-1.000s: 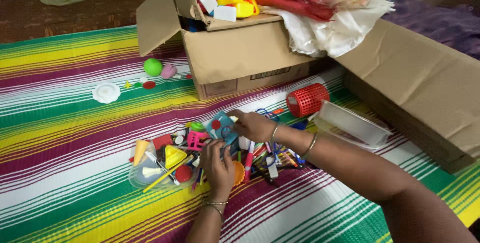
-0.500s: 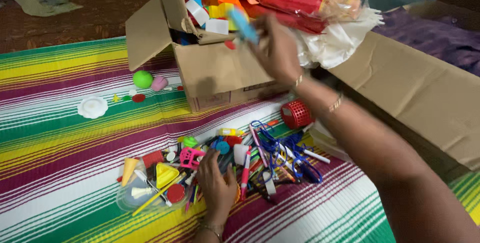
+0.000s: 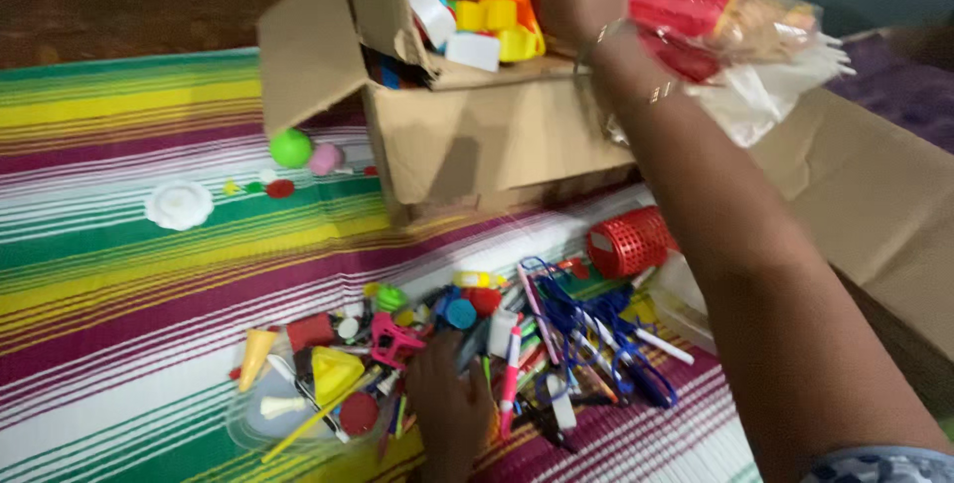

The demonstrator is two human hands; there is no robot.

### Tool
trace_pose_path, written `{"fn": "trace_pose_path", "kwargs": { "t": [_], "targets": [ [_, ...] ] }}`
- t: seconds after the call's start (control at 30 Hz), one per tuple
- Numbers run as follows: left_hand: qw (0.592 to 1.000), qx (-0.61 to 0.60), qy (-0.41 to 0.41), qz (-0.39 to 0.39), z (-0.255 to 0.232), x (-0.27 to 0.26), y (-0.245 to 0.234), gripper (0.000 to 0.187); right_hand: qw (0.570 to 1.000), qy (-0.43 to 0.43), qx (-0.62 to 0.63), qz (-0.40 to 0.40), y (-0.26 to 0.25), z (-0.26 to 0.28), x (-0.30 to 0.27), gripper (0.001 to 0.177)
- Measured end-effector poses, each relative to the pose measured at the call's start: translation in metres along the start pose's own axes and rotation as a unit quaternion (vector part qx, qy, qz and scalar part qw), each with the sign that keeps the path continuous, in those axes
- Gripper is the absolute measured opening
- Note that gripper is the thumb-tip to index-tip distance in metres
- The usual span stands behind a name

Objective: The person packs various items into a cardboard box. They place a folded purple cloth, a doll, a white cloth, a red box, and numerous small toys and stationery items into the box one by one.

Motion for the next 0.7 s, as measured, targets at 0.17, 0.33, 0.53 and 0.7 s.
{"fn": "trace_pose_path", "kwargs": {
  "t": [0.17,0.33,0.53,0.7],
  "targets": [
    [1.000,-0.015,0.010,0.007,-0.004,0.003,-0.004,0.040,0.976,-0.132,0.127,0.120,-0.104,0.102,-0.144,0.025],
    [1.000,0.000,0.015,0.011,-0.007,-0.001,-0.005,0.036,0.923,-0.028,0.161,0.349,-0.142,0.123,-0.251,0.020],
    [1.000,0.011,0.005,0.011,-0.002,-0.004,0.001,0.035,0.879,0.075,0.167,0.440,-0.132,0.148,-0.302,0.026],
    [1.000,-0.001,0.019,0.005,-0.004,-0.006,-0.003,0.034,0.826,0.090,0.230,0.506,-0.096,0.187,-0.301,0.043]
  ]
}}
Point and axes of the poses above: each hand's wrist, its own x-axis towards the middle knuckle, its own y-axis out of the palm, z = x × y, the point moved 3 cm from there along x, towards the middle knuckle, and after that the axes turned 7 degrees about y, right-handed, at the moved point
